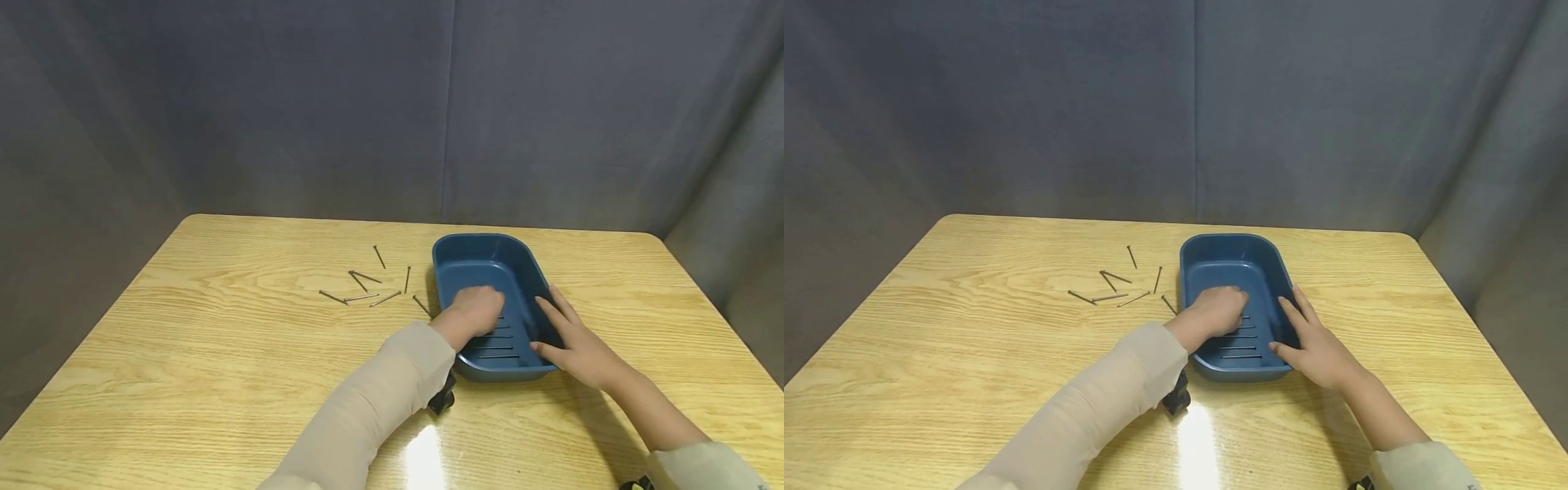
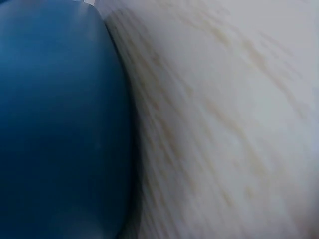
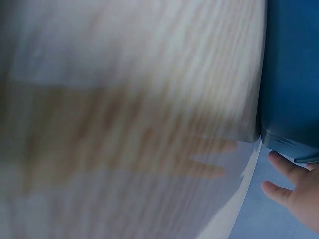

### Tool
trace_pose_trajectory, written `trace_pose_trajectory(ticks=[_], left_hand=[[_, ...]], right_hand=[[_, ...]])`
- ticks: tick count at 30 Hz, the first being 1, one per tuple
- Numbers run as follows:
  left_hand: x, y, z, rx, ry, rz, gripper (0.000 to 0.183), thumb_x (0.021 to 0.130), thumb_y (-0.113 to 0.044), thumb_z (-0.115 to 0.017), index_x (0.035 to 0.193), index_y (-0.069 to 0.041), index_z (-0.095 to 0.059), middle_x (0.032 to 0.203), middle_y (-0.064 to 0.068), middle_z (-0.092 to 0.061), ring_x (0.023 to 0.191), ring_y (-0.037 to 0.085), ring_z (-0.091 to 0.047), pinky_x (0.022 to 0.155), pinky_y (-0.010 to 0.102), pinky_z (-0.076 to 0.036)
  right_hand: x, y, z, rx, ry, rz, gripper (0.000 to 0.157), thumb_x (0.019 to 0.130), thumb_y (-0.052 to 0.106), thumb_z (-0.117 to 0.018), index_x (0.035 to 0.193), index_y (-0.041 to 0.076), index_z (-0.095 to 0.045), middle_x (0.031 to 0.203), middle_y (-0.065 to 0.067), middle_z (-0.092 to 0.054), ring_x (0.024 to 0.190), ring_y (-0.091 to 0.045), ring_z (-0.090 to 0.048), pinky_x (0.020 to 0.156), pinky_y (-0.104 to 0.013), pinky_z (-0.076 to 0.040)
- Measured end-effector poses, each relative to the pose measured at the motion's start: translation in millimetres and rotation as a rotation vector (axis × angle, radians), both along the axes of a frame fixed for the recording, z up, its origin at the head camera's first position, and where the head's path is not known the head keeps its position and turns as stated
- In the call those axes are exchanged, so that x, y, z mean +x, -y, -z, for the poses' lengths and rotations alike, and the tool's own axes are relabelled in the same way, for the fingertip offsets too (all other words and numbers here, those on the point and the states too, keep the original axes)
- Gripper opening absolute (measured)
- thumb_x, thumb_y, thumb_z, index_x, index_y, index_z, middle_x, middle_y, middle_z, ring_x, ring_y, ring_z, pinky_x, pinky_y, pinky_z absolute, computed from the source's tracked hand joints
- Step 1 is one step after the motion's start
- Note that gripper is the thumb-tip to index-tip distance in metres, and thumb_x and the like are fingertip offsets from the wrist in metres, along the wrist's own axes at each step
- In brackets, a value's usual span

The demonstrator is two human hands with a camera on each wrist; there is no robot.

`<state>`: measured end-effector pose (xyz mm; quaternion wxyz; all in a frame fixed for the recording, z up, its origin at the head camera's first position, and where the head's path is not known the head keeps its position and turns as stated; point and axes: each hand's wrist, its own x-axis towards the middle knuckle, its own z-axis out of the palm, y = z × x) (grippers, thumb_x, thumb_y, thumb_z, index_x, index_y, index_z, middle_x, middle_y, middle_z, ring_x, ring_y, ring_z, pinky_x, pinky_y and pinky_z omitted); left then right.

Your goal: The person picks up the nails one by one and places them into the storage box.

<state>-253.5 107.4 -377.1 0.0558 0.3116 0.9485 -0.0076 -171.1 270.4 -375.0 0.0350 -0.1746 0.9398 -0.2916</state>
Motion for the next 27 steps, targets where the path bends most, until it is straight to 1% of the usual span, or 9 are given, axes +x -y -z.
trace_pose_trajectory(ticks=[4, 8, 11, 13, 16, 20, 23, 27], left_hand=[[1.0, 1, -2.2, 0.033, -0.052, 0.026, 0.026, 0.085, -0.024, -0.053, 0.11, -0.018, -0.055, 0.103, -0.003, -0.054, 0.09, 0.013, -0.053, 0.07, 0.029, -0.044], [1.9, 4, -5.0, 0.093, -0.124, 0.048, 0.025, 0.084, -0.025, -0.054, 0.107, -0.016, -0.056, 0.097, -0.002, -0.055, 0.086, 0.014, -0.054, 0.07, 0.028, -0.044], [2.4, 6, -8.5, 0.152, -0.171, 0.059, 0.02, 0.083, -0.023, -0.053, 0.101, -0.015, -0.057, 0.09, -0.002, -0.054, 0.079, 0.013, -0.054, 0.066, 0.027, -0.044], [2.6, 8, -11.3, 0.196, -0.182, 0.06, 0.016, 0.083, -0.023, -0.054, 0.097, -0.015, -0.057, 0.086, -0.003, -0.052, 0.074, 0.011, -0.053, 0.062, 0.025, -0.044], [2.8, 10, -15.7, 0.259, -0.165, 0.043, 0.011, 0.082, -0.024, -0.055, 0.091, -0.016, -0.056, 0.081, -0.006, -0.05, 0.069, 0.008, -0.049, 0.057, 0.022, -0.041], [4.1, 17, -19.5, 0.35, -0.093, 0.004, 0.01, 0.083, -0.022, -0.054, 0.09, -0.016, -0.056, 0.08, -0.007, -0.049, 0.066, 0.005, -0.045, 0.055, 0.019, -0.038], [7.1, 26, -21.5, 0.416, -0.06, -0.005, 0.014, 0.084, -0.021, -0.053, 0.094, -0.014, -0.058, 0.083, -0.005, -0.051, 0.068, 0.005, -0.046, 0.058, 0.017, -0.038], [12.8, 41, -25.2, 0.495, -0.051, -0.001, 0.018, 0.084, -0.02, -0.053, 0.099, -0.011, -0.059, 0.09, -0.003, -0.054, 0.078, 0.006, -0.051, 0.065, 0.016, -0.04]], right_hand=[[-0.6, 1, 0.4, 0.009, -0.008, 0.007, 0.07, 0.085, 0.029, -0.053, 0.136, 0.002, -0.015, 0.142, -0.012, 0.009, 0.123, -0.045, -0.007, 0.083, -0.063, -0.021], [-0.9, 1, 0.9, 0.016, -0.014, 0.007, 0.069, 0.084, 0.028, -0.053, 0.136, 0.002, -0.015, 0.142, -0.013, 0.008, 0.122, -0.046, -0.009, 0.083, -0.063, -0.021], [-0.5, 1, 0.5, 0.017, -0.012, 0.01, 0.07, 0.084, 0.028, -0.053, 0.137, 0.002, -0.015, 0.142, -0.013, 0.008, 0.122, -0.046, -0.01, 0.083, -0.063, -0.021], [-0.1, 1, -0.6, 0.014, -0.007, 0.014, 0.07, 0.084, 0.029, -0.053, 0.137, 0.003, -0.015, 0.142, -0.013, 0.009, 0.122, -0.046, -0.009, 0.083, -0.064, -0.021], [0.5, 0, -2.5, 0.016, -0.005, 0.018, 0.071, 0.084, 0.03, -0.053, 0.137, 0.003, -0.014, 0.142, -0.012, 0.01, 0.121, -0.047, -0.009, 0.082, -0.064, -0.021], [1.3, -1, -3.2, 0.018, -0.01, 0.017, 0.07, 0.085, 0.03, -0.053, 0.136, 0.002, -0.015, 0.142, -0.013, 0.009, 0.121, -0.047, -0.009, 0.082, -0.064, -0.021], [1.8, 0, -2.6, 0.013, -0.01, 0.015, 0.069, 0.085, 0.029, -0.053, 0.136, 0.001, -0.016, 0.142, -0.014, 0.007, 0.122, -0.045, -0.009, 0.083, -0.063, -0.021], [2.0, 1, -2.3, 0.009, -0.005, 0.012, 0.069, 0.085, 0.029, -0.053, 0.136, 0.001, -0.016, 0.142, -0.014, 0.007, 0.122, -0.045, -0.008, 0.084, -0.063, -0.021]])
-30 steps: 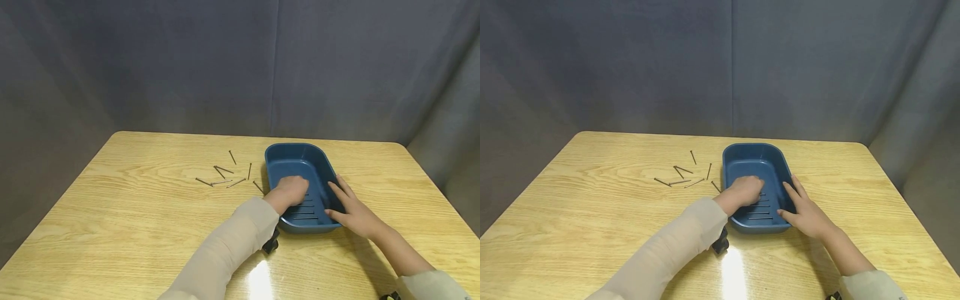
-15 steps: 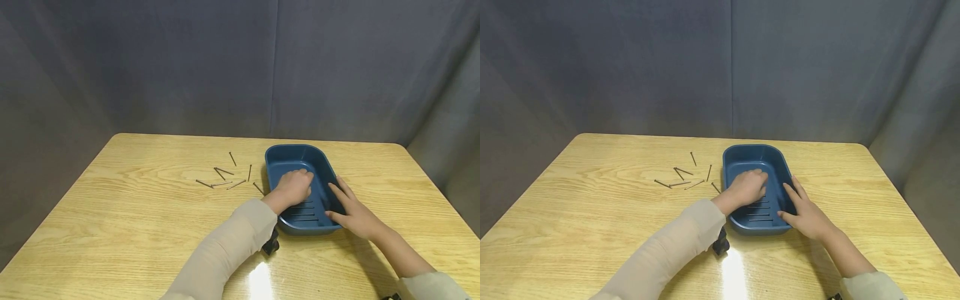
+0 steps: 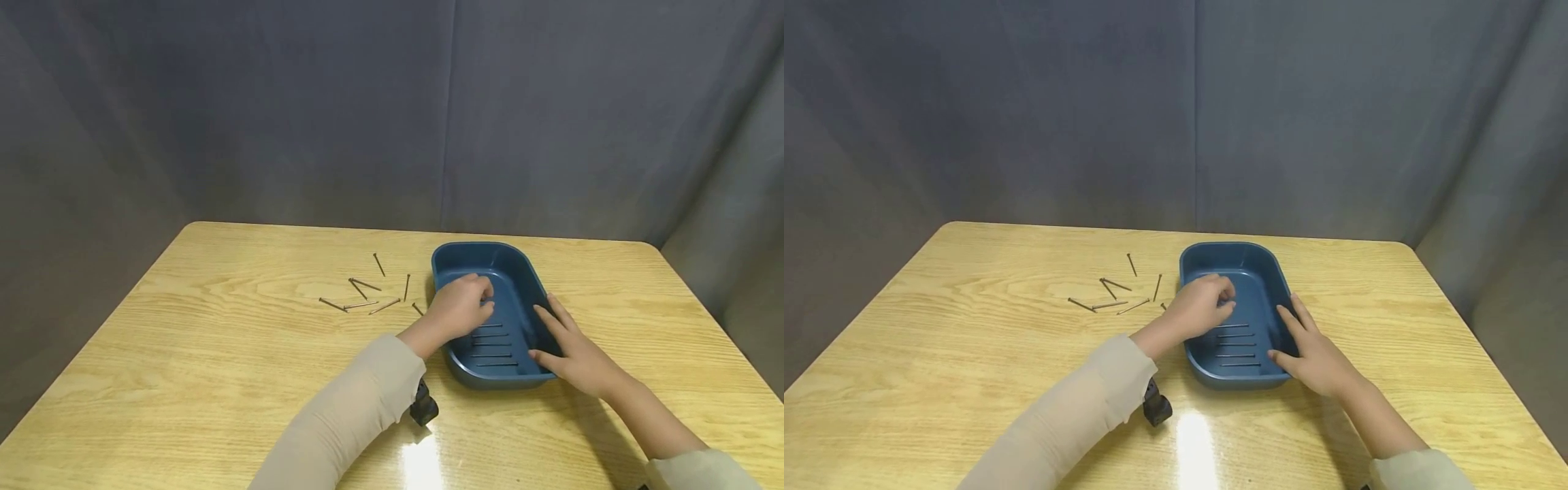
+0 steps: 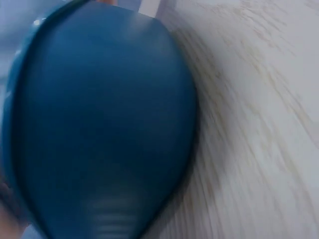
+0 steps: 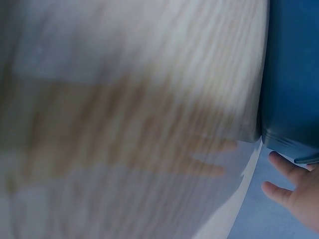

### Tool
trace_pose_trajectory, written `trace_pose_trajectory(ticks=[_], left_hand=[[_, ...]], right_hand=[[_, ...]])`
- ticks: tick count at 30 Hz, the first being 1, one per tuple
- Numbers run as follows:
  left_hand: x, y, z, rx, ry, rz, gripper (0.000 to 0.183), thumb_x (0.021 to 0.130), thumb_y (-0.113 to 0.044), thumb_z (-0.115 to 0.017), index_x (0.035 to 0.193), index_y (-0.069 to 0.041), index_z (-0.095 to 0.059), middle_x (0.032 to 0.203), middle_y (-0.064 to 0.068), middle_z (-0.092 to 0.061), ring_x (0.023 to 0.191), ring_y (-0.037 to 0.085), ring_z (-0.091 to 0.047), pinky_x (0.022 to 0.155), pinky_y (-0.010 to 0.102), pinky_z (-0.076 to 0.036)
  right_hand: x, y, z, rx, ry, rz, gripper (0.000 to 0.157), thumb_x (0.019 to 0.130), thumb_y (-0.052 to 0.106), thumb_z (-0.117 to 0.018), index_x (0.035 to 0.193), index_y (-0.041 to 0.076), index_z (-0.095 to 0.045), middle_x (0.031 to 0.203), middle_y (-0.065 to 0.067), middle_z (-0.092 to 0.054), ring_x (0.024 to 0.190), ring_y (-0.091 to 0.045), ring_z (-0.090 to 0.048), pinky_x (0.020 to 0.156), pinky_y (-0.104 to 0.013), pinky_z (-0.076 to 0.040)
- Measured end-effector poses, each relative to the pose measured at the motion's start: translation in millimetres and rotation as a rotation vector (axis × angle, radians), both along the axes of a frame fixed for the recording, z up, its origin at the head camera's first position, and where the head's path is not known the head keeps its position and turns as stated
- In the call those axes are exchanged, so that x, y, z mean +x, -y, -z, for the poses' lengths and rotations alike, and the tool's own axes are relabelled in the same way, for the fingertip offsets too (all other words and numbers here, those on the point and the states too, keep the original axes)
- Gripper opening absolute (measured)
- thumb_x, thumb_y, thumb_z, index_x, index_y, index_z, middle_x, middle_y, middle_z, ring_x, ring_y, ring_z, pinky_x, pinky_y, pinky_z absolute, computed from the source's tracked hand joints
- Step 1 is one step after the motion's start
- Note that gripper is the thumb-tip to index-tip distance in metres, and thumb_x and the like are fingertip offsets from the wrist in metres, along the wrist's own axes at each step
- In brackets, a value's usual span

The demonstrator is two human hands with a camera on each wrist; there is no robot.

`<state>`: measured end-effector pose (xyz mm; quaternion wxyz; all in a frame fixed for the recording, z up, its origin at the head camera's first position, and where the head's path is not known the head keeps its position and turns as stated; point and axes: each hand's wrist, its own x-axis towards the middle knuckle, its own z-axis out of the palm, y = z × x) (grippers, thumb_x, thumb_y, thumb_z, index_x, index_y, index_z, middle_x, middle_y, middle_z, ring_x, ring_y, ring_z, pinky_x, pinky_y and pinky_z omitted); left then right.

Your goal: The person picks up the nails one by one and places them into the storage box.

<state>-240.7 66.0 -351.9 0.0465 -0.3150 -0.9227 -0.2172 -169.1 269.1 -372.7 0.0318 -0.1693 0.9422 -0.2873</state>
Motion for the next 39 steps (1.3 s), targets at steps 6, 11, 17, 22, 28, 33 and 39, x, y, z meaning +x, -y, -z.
trace_pose_trajectory(ticks=[6, 11, 17, 22, 28, 33, 39], left_hand=[[3.8, 22, -2.1, 0.082, 0.008, 0.022, 0.019, 0.084, -0.019, -0.053, 0.1, -0.01, -0.058, 0.093, -0.002, -0.055, 0.085, 0.008, -0.052, 0.069, 0.016, -0.04], [4.7, 37, -1.7, 0.127, 0.019, 0.019, 0.017, 0.084, -0.018, -0.054, 0.098, -0.009, -0.058, 0.091, -0.001, -0.054, 0.082, 0.008, -0.051, 0.07, 0.017, -0.04], [5.1, 51, -3.0, 0.118, 0.045, -0.002, 0.018, 0.085, -0.018, -0.054, 0.099, -0.008, -0.057, 0.091, 0.0, -0.053, 0.082, 0.01, -0.051, 0.07, 0.02, -0.041], [2.2, 66, -2.6, 0.105, 0.048, -0.017, 0.016, 0.085, -0.018, -0.053, 0.097, -0.008, -0.057, 0.089, -0.002, -0.051, 0.078, 0.01, -0.048, 0.068, 0.022, -0.041], [-2.7, 86, -0.6, 0.087, 0.019, -0.036, 0.01, 0.083, -0.014, -0.053, 0.091, -0.009, -0.057, 0.085, -0.001, -0.051, 0.076, 0.011, -0.048, 0.065, 0.024, -0.04], [-4.3, 103, 2.4, 0.068, 0.012, -0.053, 0.007, 0.083, -0.014, -0.054, 0.089, -0.009, -0.056, 0.082, 0.0, -0.051, 0.071, 0.012, -0.046, 0.062, 0.025, -0.039], [-4.9, 124, 4.8, 0.077, 0.051, -0.105, 0.013, 0.084, -0.013, -0.054, 0.094, -0.006, -0.057, 0.086, 0.001, -0.052, 0.076, 0.013, -0.048, 0.065, 0.027, -0.041]], right_hand=[[0.1, 0, -0.9, 0.009, -0.009, 0.003, 0.069, 0.084, 0.027, -0.053, 0.136, 0.002, -0.015, 0.142, -0.013, 0.008, 0.123, -0.044, -0.007, 0.083, -0.063, -0.022], [-0.1, 0, -1.5, 0.01, -0.014, -0.001, 0.07, 0.085, 0.028, -0.053, 0.136, 0.002, -0.015, 0.142, -0.013, 0.008, 0.123, -0.044, -0.007, 0.083, -0.063, -0.021], [-0.4, -2, -0.5, 0.011, -0.013, 0.005, 0.07, 0.085, 0.029, -0.053, 0.136, 0.001, -0.015, 0.142, -0.013, 0.008, 0.123, -0.044, -0.007, 0.083, -0.063, -0.022], [0.0, -1, 0.5, 0.003, -0.013, 0.005, 0.07, 0.084, 0.029, -0.053, 0.136, 0.001, -0.015, 0.142, -0.013, 0.008, 0.123, -0.045, -0.008, 0.083, -0.062, -0.022], [0.5, 0, 0.3, -0.005, -0.004, 0.008, 0.07, 0.085, 0.029, -0.053, 0.137, 0.002, -0.014, 0.142, -0.011, 0.01, 0.123, -0.044, -0.007, 0.084, -0.062, -0.021], [0.3, 2, 0.5, 0.001, -0.005, 0.008, 0.07, 0.085, 0.03, -0.052, 0.137, 0.003, -0.014, 0.142, -0.011, 0.01, 0.123, -0.044, -0.007, 0.084, -0.062, -0.021], [0.5, 6, -1.3, -0.003, -0.008, 0.0, 0.07, 0.085, 0.03, -0.053, 0.136, 0.002, -0.014, 0.142, -0.012, 0.009, 0.122, -0.045, -0.009, 0.083, -0.062, -0.022]])
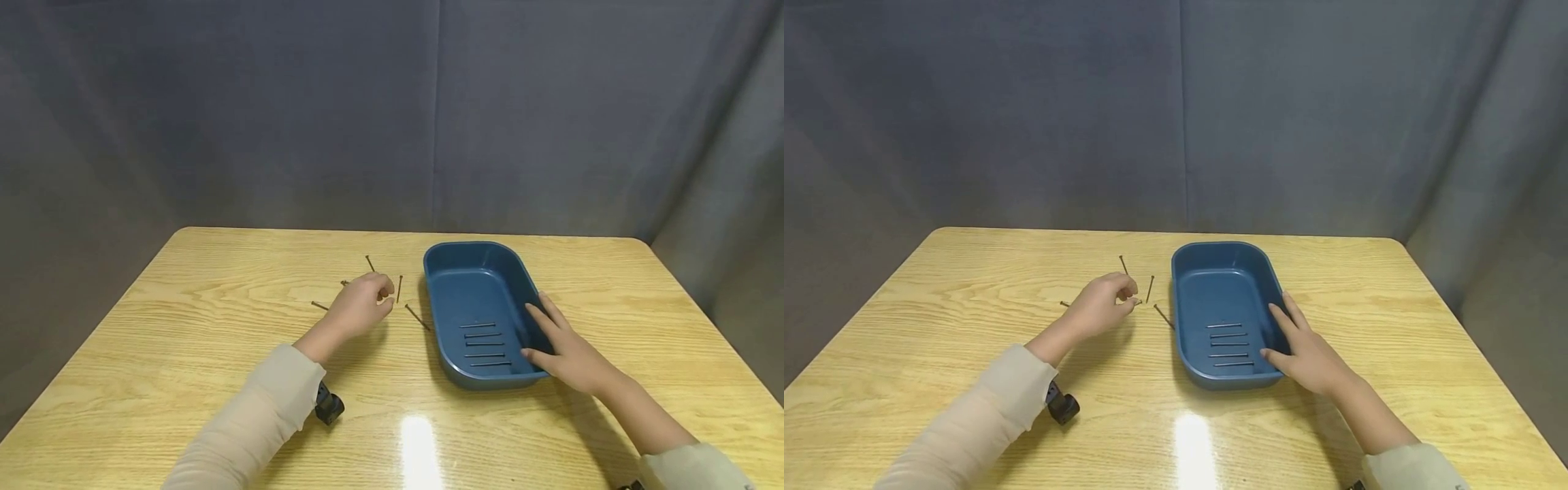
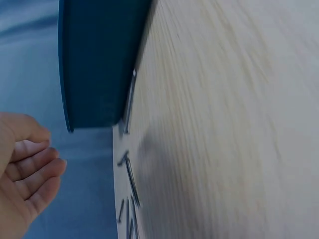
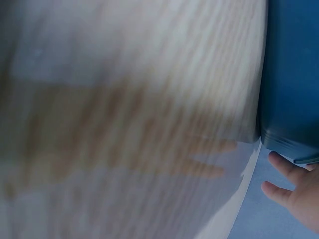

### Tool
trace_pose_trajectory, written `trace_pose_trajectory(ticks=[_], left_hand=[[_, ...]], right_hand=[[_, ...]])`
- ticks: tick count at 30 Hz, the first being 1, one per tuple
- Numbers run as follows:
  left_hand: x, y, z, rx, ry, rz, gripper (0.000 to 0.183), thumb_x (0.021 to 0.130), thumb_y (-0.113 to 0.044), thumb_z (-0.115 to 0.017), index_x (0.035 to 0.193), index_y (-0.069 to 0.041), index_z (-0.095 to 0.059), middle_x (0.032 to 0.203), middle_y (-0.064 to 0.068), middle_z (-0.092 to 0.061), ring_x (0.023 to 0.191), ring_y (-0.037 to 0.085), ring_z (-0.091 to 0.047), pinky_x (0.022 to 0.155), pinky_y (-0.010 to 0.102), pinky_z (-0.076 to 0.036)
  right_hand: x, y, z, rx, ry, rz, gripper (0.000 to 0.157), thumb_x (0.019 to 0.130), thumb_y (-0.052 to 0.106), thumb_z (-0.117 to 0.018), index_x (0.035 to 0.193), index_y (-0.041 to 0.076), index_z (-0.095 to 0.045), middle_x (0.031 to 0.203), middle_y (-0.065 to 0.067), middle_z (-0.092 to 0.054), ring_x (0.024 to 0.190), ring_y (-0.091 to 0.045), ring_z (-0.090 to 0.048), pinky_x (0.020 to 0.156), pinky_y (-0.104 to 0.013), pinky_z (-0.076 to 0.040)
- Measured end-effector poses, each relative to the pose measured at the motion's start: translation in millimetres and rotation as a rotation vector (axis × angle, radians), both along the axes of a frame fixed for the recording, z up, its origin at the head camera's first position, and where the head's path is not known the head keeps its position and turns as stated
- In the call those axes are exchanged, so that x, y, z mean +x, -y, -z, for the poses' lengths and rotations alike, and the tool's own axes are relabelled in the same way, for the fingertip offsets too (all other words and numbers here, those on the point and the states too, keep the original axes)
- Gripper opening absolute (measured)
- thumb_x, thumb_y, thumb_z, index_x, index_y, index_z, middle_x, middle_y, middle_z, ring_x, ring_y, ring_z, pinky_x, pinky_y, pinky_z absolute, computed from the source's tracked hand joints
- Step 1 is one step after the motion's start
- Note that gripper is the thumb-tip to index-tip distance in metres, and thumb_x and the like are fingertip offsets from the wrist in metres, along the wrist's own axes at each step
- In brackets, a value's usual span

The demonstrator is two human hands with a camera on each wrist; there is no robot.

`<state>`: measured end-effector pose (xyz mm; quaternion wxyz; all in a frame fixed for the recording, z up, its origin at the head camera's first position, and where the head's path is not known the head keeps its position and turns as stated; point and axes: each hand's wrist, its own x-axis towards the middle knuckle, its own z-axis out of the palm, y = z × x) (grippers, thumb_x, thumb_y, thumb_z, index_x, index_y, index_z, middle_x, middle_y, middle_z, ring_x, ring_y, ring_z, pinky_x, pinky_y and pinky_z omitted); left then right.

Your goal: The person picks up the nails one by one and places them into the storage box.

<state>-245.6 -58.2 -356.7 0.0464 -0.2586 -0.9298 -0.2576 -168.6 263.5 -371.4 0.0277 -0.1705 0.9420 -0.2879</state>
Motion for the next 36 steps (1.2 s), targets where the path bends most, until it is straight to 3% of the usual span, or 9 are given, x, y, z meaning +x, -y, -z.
trace_pose_trajectory(ticks=[14, 30, 36], left_hand=[[-3.0, 43, 9.5, -0.055, 0.048, -0.058, 0.021, 0.08, -0.007, -0.055, 0.1, -0.001, -0.058, 0.095, 0.007, -0.056, 0.087, 0.021, -0.053, 0.072, 0.034, -0.043], [-10.4, 75, 21.4, -0.117, 0.129, -0.099, 0.025, 0.079, -0.003, -0.054, 0.104, 0.001, -0.057, 0.105, 0.014, -0.055, 0.095, 0.03, -0.053, 0.076, 0.039, -0.043], [-14.2, 83, 25.8, -0.19, 0.076, -0.099, 0.02, 0.078, -0.003, -0.055, 0.098, 0.0, -0.059, 0.098, 0.013, -0.057, 0.09, 0.028, -0.053, 0.073, 0.038, -0.043]], right_hand=[[-1.2, 0, 2.1, 0.008, 0.003, 0.007, 0.07, 0.085, 0.031, -0.053, 0.136, 0.002, -0.015, 0.142, -0.012, 0.008, 0.122, -0.045, -0.01, 0.084, -0.062, -0.022], [-2.3, -2, 3.2, 0.0, 0.013, 0.01, 0.07, 0.085, 0.031, -0.052, 0.137, 0.002, -0.013, 0.142, -0.011, 0.01, 0.123, -0.044, -0.007, 0.085, -0.062, -0.02], [-2.6, -1, 2.9, 0.008, 0.02, 0.016, 0.071, 0.085, 0.032, -0.052, 0.137, 0.003, -0.013, 0.142, -0.011, 0.009, 0.123, -0.044, -0.007, 0.085, -0.062, -0.02]])
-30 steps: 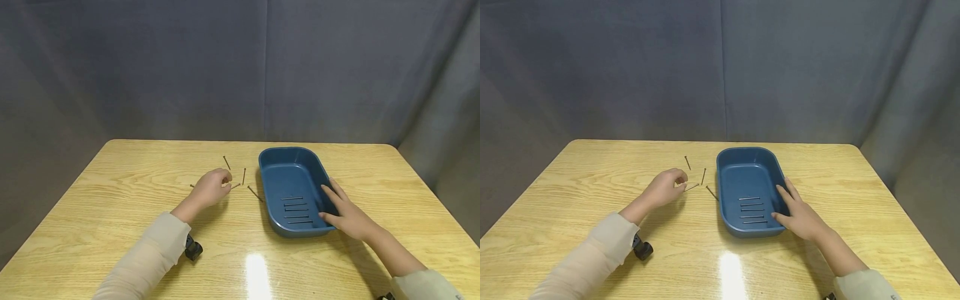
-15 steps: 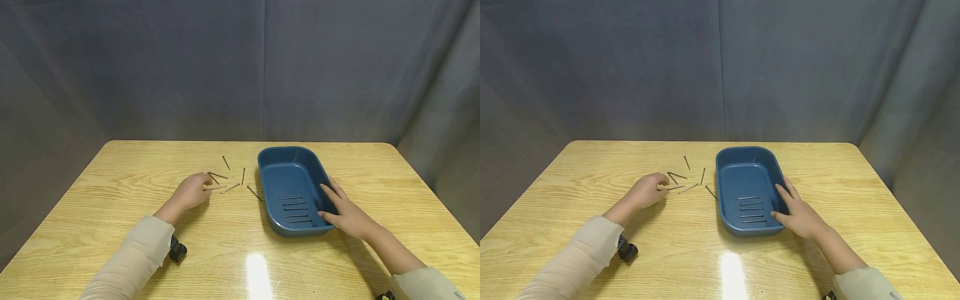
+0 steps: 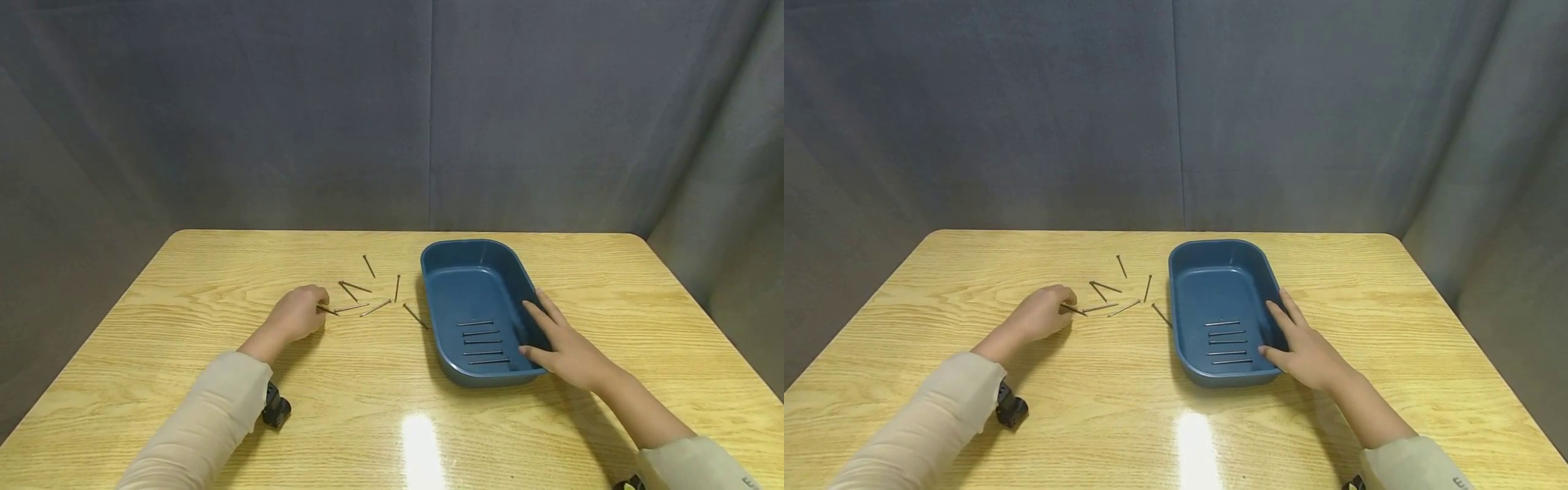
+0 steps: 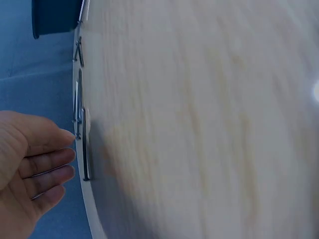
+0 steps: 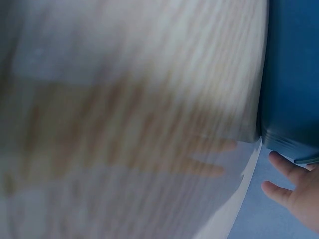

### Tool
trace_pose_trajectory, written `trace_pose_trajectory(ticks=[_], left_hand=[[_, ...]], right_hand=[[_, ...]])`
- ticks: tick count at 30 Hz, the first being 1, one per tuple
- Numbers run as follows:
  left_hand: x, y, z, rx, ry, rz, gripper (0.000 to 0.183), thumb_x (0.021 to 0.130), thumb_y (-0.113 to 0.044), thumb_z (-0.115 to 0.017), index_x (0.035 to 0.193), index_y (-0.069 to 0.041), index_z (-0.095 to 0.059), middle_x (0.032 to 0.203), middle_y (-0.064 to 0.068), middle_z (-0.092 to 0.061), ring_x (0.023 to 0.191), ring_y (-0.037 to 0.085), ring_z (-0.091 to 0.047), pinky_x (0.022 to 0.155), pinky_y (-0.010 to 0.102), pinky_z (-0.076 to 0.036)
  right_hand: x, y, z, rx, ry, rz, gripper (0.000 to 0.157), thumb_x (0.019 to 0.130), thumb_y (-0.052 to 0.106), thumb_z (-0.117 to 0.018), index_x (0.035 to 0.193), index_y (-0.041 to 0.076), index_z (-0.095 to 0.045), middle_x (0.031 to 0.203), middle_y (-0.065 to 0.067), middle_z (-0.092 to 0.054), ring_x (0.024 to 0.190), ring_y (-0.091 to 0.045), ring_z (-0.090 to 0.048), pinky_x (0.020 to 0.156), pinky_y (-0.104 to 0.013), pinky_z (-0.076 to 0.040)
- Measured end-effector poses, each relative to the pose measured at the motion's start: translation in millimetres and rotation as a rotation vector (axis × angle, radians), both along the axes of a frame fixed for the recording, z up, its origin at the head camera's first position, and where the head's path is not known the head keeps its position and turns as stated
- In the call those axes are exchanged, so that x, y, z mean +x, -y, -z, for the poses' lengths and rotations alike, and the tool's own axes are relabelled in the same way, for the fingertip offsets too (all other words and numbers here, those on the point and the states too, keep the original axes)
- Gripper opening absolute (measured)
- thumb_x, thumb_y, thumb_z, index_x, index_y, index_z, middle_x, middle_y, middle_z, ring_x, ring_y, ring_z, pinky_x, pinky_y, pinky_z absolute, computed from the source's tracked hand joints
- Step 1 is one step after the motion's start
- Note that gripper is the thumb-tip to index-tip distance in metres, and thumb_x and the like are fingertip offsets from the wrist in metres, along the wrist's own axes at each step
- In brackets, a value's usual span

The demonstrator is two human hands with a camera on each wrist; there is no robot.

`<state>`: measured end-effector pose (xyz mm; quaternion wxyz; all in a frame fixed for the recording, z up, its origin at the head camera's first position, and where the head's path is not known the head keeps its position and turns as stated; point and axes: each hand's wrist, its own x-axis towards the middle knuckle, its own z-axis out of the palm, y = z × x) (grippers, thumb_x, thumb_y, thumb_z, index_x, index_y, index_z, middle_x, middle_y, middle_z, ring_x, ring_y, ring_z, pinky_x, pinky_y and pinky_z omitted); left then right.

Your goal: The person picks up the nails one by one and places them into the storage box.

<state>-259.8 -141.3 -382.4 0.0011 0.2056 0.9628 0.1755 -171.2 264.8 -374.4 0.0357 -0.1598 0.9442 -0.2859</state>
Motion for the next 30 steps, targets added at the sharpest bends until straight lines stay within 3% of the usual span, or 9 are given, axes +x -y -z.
trace_pose_trajectory(ticks=[4, 17, 30], left_hand=[[-3.1, 3.6, 1.8, -0.043, -0.045, 0.017, 0.016, 0.077, -0.003, -0.057, 0.092, -0.001, -0.06, 0.09, 0.011, -0.058, 0.085, 0.026, -0.054, 0.07, 0.036, -0.044], [-9.4, 2.8, 5.8, -0.161, -0.066, 0.049, 0.006, 0.078, -0.004, -0.06, 0.084, -0.005, -0.062, 0.08, 0.004, -0.055, 0.074, 0.02, -0.054, 0.065, 0.031, -0.045], [-6.4, 3.5, -0.7, -0.202, -0.034, 0.102, 0.012, 0.076, 0.005, -0.056, 0.079, -0.006, -0.06, 0.078, 0.004, -0.053, 0.072, 0.019, -0.052, 0.064, 0.031, -0.044]], right_hand=[[-0.7, 0.0, 0.2, 0.012, 0.0, 0.002, 0.071, 0.085, 0.032, -0.052, 0.137, 0.003, -0.013, 0.142, -0.011, 0.009, 0.123, -0.044, -0.008, 0.085, -0.062, -0.02], [3.1, 1.5, -3.2, 0.01, -0.018, -0.001, 0.07, 0.084, 0.03, -0.053, 0.137, 0.003, -0.015, 0.142, -0.012, 0.007, 0.122, -0.045, -0.01, 0.084, -0.062, -0.023], [1.8, 1.1, -2.0, 0.008, -0.025, -0.003, 0.07, 0.084, 0.029, -0.054, 0.136, 0.002, -0.015, 0.142, -0.012, 0.007, 0.123, -0.044, -0.01, 0.084, -0.061, -0.023]])
